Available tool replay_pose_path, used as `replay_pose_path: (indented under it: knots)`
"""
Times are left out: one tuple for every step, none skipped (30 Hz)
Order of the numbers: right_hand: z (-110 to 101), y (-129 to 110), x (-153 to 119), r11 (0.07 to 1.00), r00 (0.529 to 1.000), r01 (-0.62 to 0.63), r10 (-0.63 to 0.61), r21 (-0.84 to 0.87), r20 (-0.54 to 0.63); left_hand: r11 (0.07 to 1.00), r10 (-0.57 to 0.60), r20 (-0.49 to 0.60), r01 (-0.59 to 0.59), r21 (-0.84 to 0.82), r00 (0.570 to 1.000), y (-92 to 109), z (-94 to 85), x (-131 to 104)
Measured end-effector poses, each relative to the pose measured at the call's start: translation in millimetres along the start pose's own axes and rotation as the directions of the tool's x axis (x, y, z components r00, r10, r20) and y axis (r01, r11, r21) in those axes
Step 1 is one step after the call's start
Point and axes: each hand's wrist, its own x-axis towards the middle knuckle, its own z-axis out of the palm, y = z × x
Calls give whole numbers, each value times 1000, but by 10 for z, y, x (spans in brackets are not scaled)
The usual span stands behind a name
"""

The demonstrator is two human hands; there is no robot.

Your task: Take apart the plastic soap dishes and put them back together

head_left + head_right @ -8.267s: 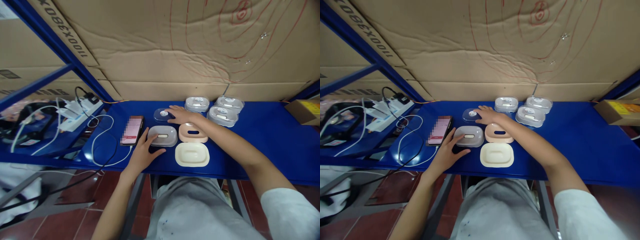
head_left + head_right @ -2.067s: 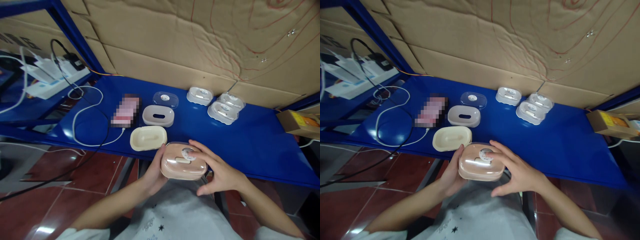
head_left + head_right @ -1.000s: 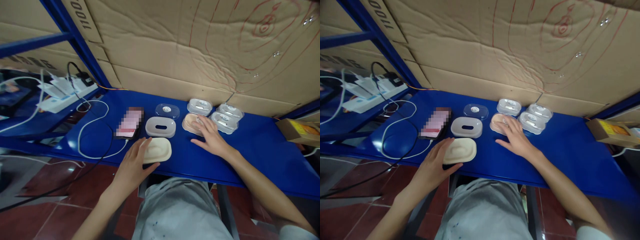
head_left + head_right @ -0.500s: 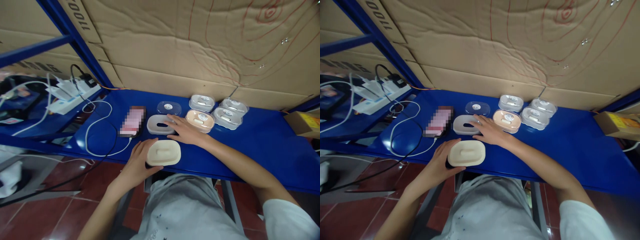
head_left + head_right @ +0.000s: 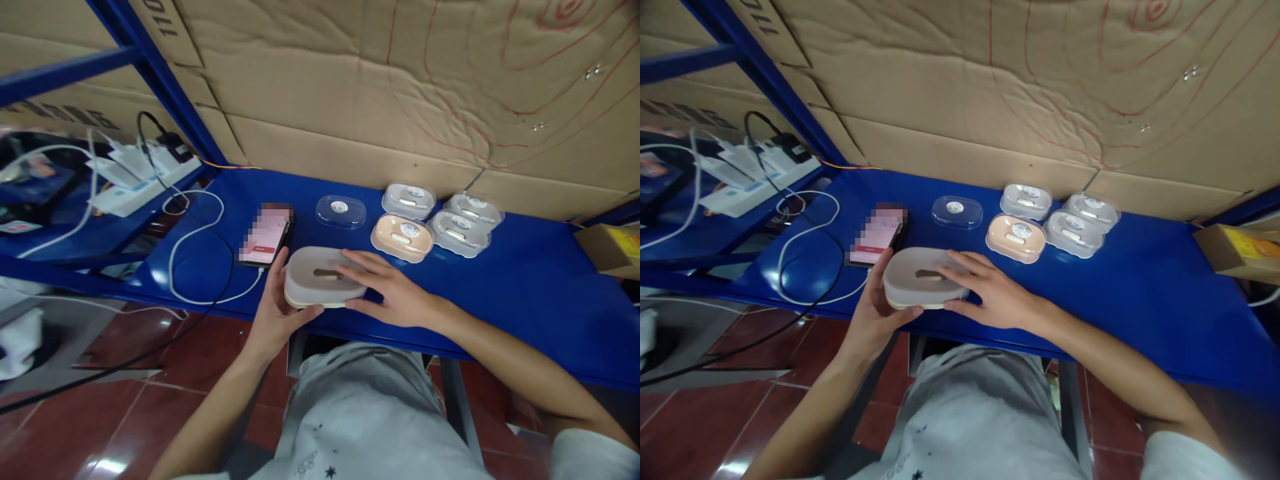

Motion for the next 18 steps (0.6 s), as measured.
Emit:
replay_pose_path:
  knots:
    - [33, -18, -37, 1000, 1000, -1, 1, -15, 3, 1000, 7, -13, -7, -12, 1000, -7, 18, -12]
    - [60, -30, -64, 1000, 1000, -5, 5, -26, 4, 1000, 10, -21, -10, -24, 1000, -12, 35, -26]
    - [80, -38, -82, 999, 1000, -11, 11, -36, 1, 999, 6, -24, -7, -43, 1000, -13, 52, -41]
    - [94, -44, -91, 999, 1000, -15, 14, -45, -3, 998, -4, -27, 2, -68, 1000, -11, 71, -54]
    - [103, -49, -93, 999, 1000, -15, 14, -52, -10, 995, -19, -29, 16, -98, 999, -5, 91, -65]
    - [110, -54, -90, 998, 1000, -13, 12, -60, -18, 990, -38, -32, 34, -134, 999, 4, 110, -73]
    - [118, -58, -85, 998, 1000, -11, 9, -68, -29, 983, -60, -37, 53, -175, 998, 15, 130, -78]
    - [128, -62, -80, 997, 999, -13, 10, -77, -41, 973, -82, -45, 70, -221, 996, 28, 147, -79]
    - [141, -65, -75, 996, 998, -17, 13, -84, -56, 959, -104, -54, 85, -270, 993, 41, 163, -78]
    - [158, -67, -72, 996, 997, -23, 16, -90, -69, 941, -126, -61, 100, -322, 990, 53, 176, -75]
    - [177, -68, -71, 995, 997, -28, 20, -98, -81, 920, -152, -67, 116, -374, 986, 64, 186, -72]
    - [197, -68, -71, 994, 996, -31, 22, -106, -88, 896, -182, -68, 137, -423, 981, 74, 194, -70]
    - [216, -67, -74, 993, 996, -33, 22, -115, -89, 869, -218, -61, 166, -467, 974, 84, 200, -68]
    - [233, -64, -77, 992, 996, -33, 22, -125, -85, 841, -255, -48, 196, -505, 966, 95, 205, -67]
    - [247, -61, -80, 991, 997, -33, 23, -133, -79, 813, -288, -32, 227, -537, 957, 106, 209, -67]
    - [258, -57, -83, 990, 997, -34, 25, -138, -72, 787, -316, -15, 253, -563, 949, 117, 211, -66]
    - [267, -51, -85, 990, 997, -36, 27, -139, -66, 763, -336, 1, 273, -586, 942, 127, 211, -65]
    - [274, -44, -86, 990, 998, -37, 28, -138, -62, 743, -350, 11, 285, -606, 937, 135, 210, -62]
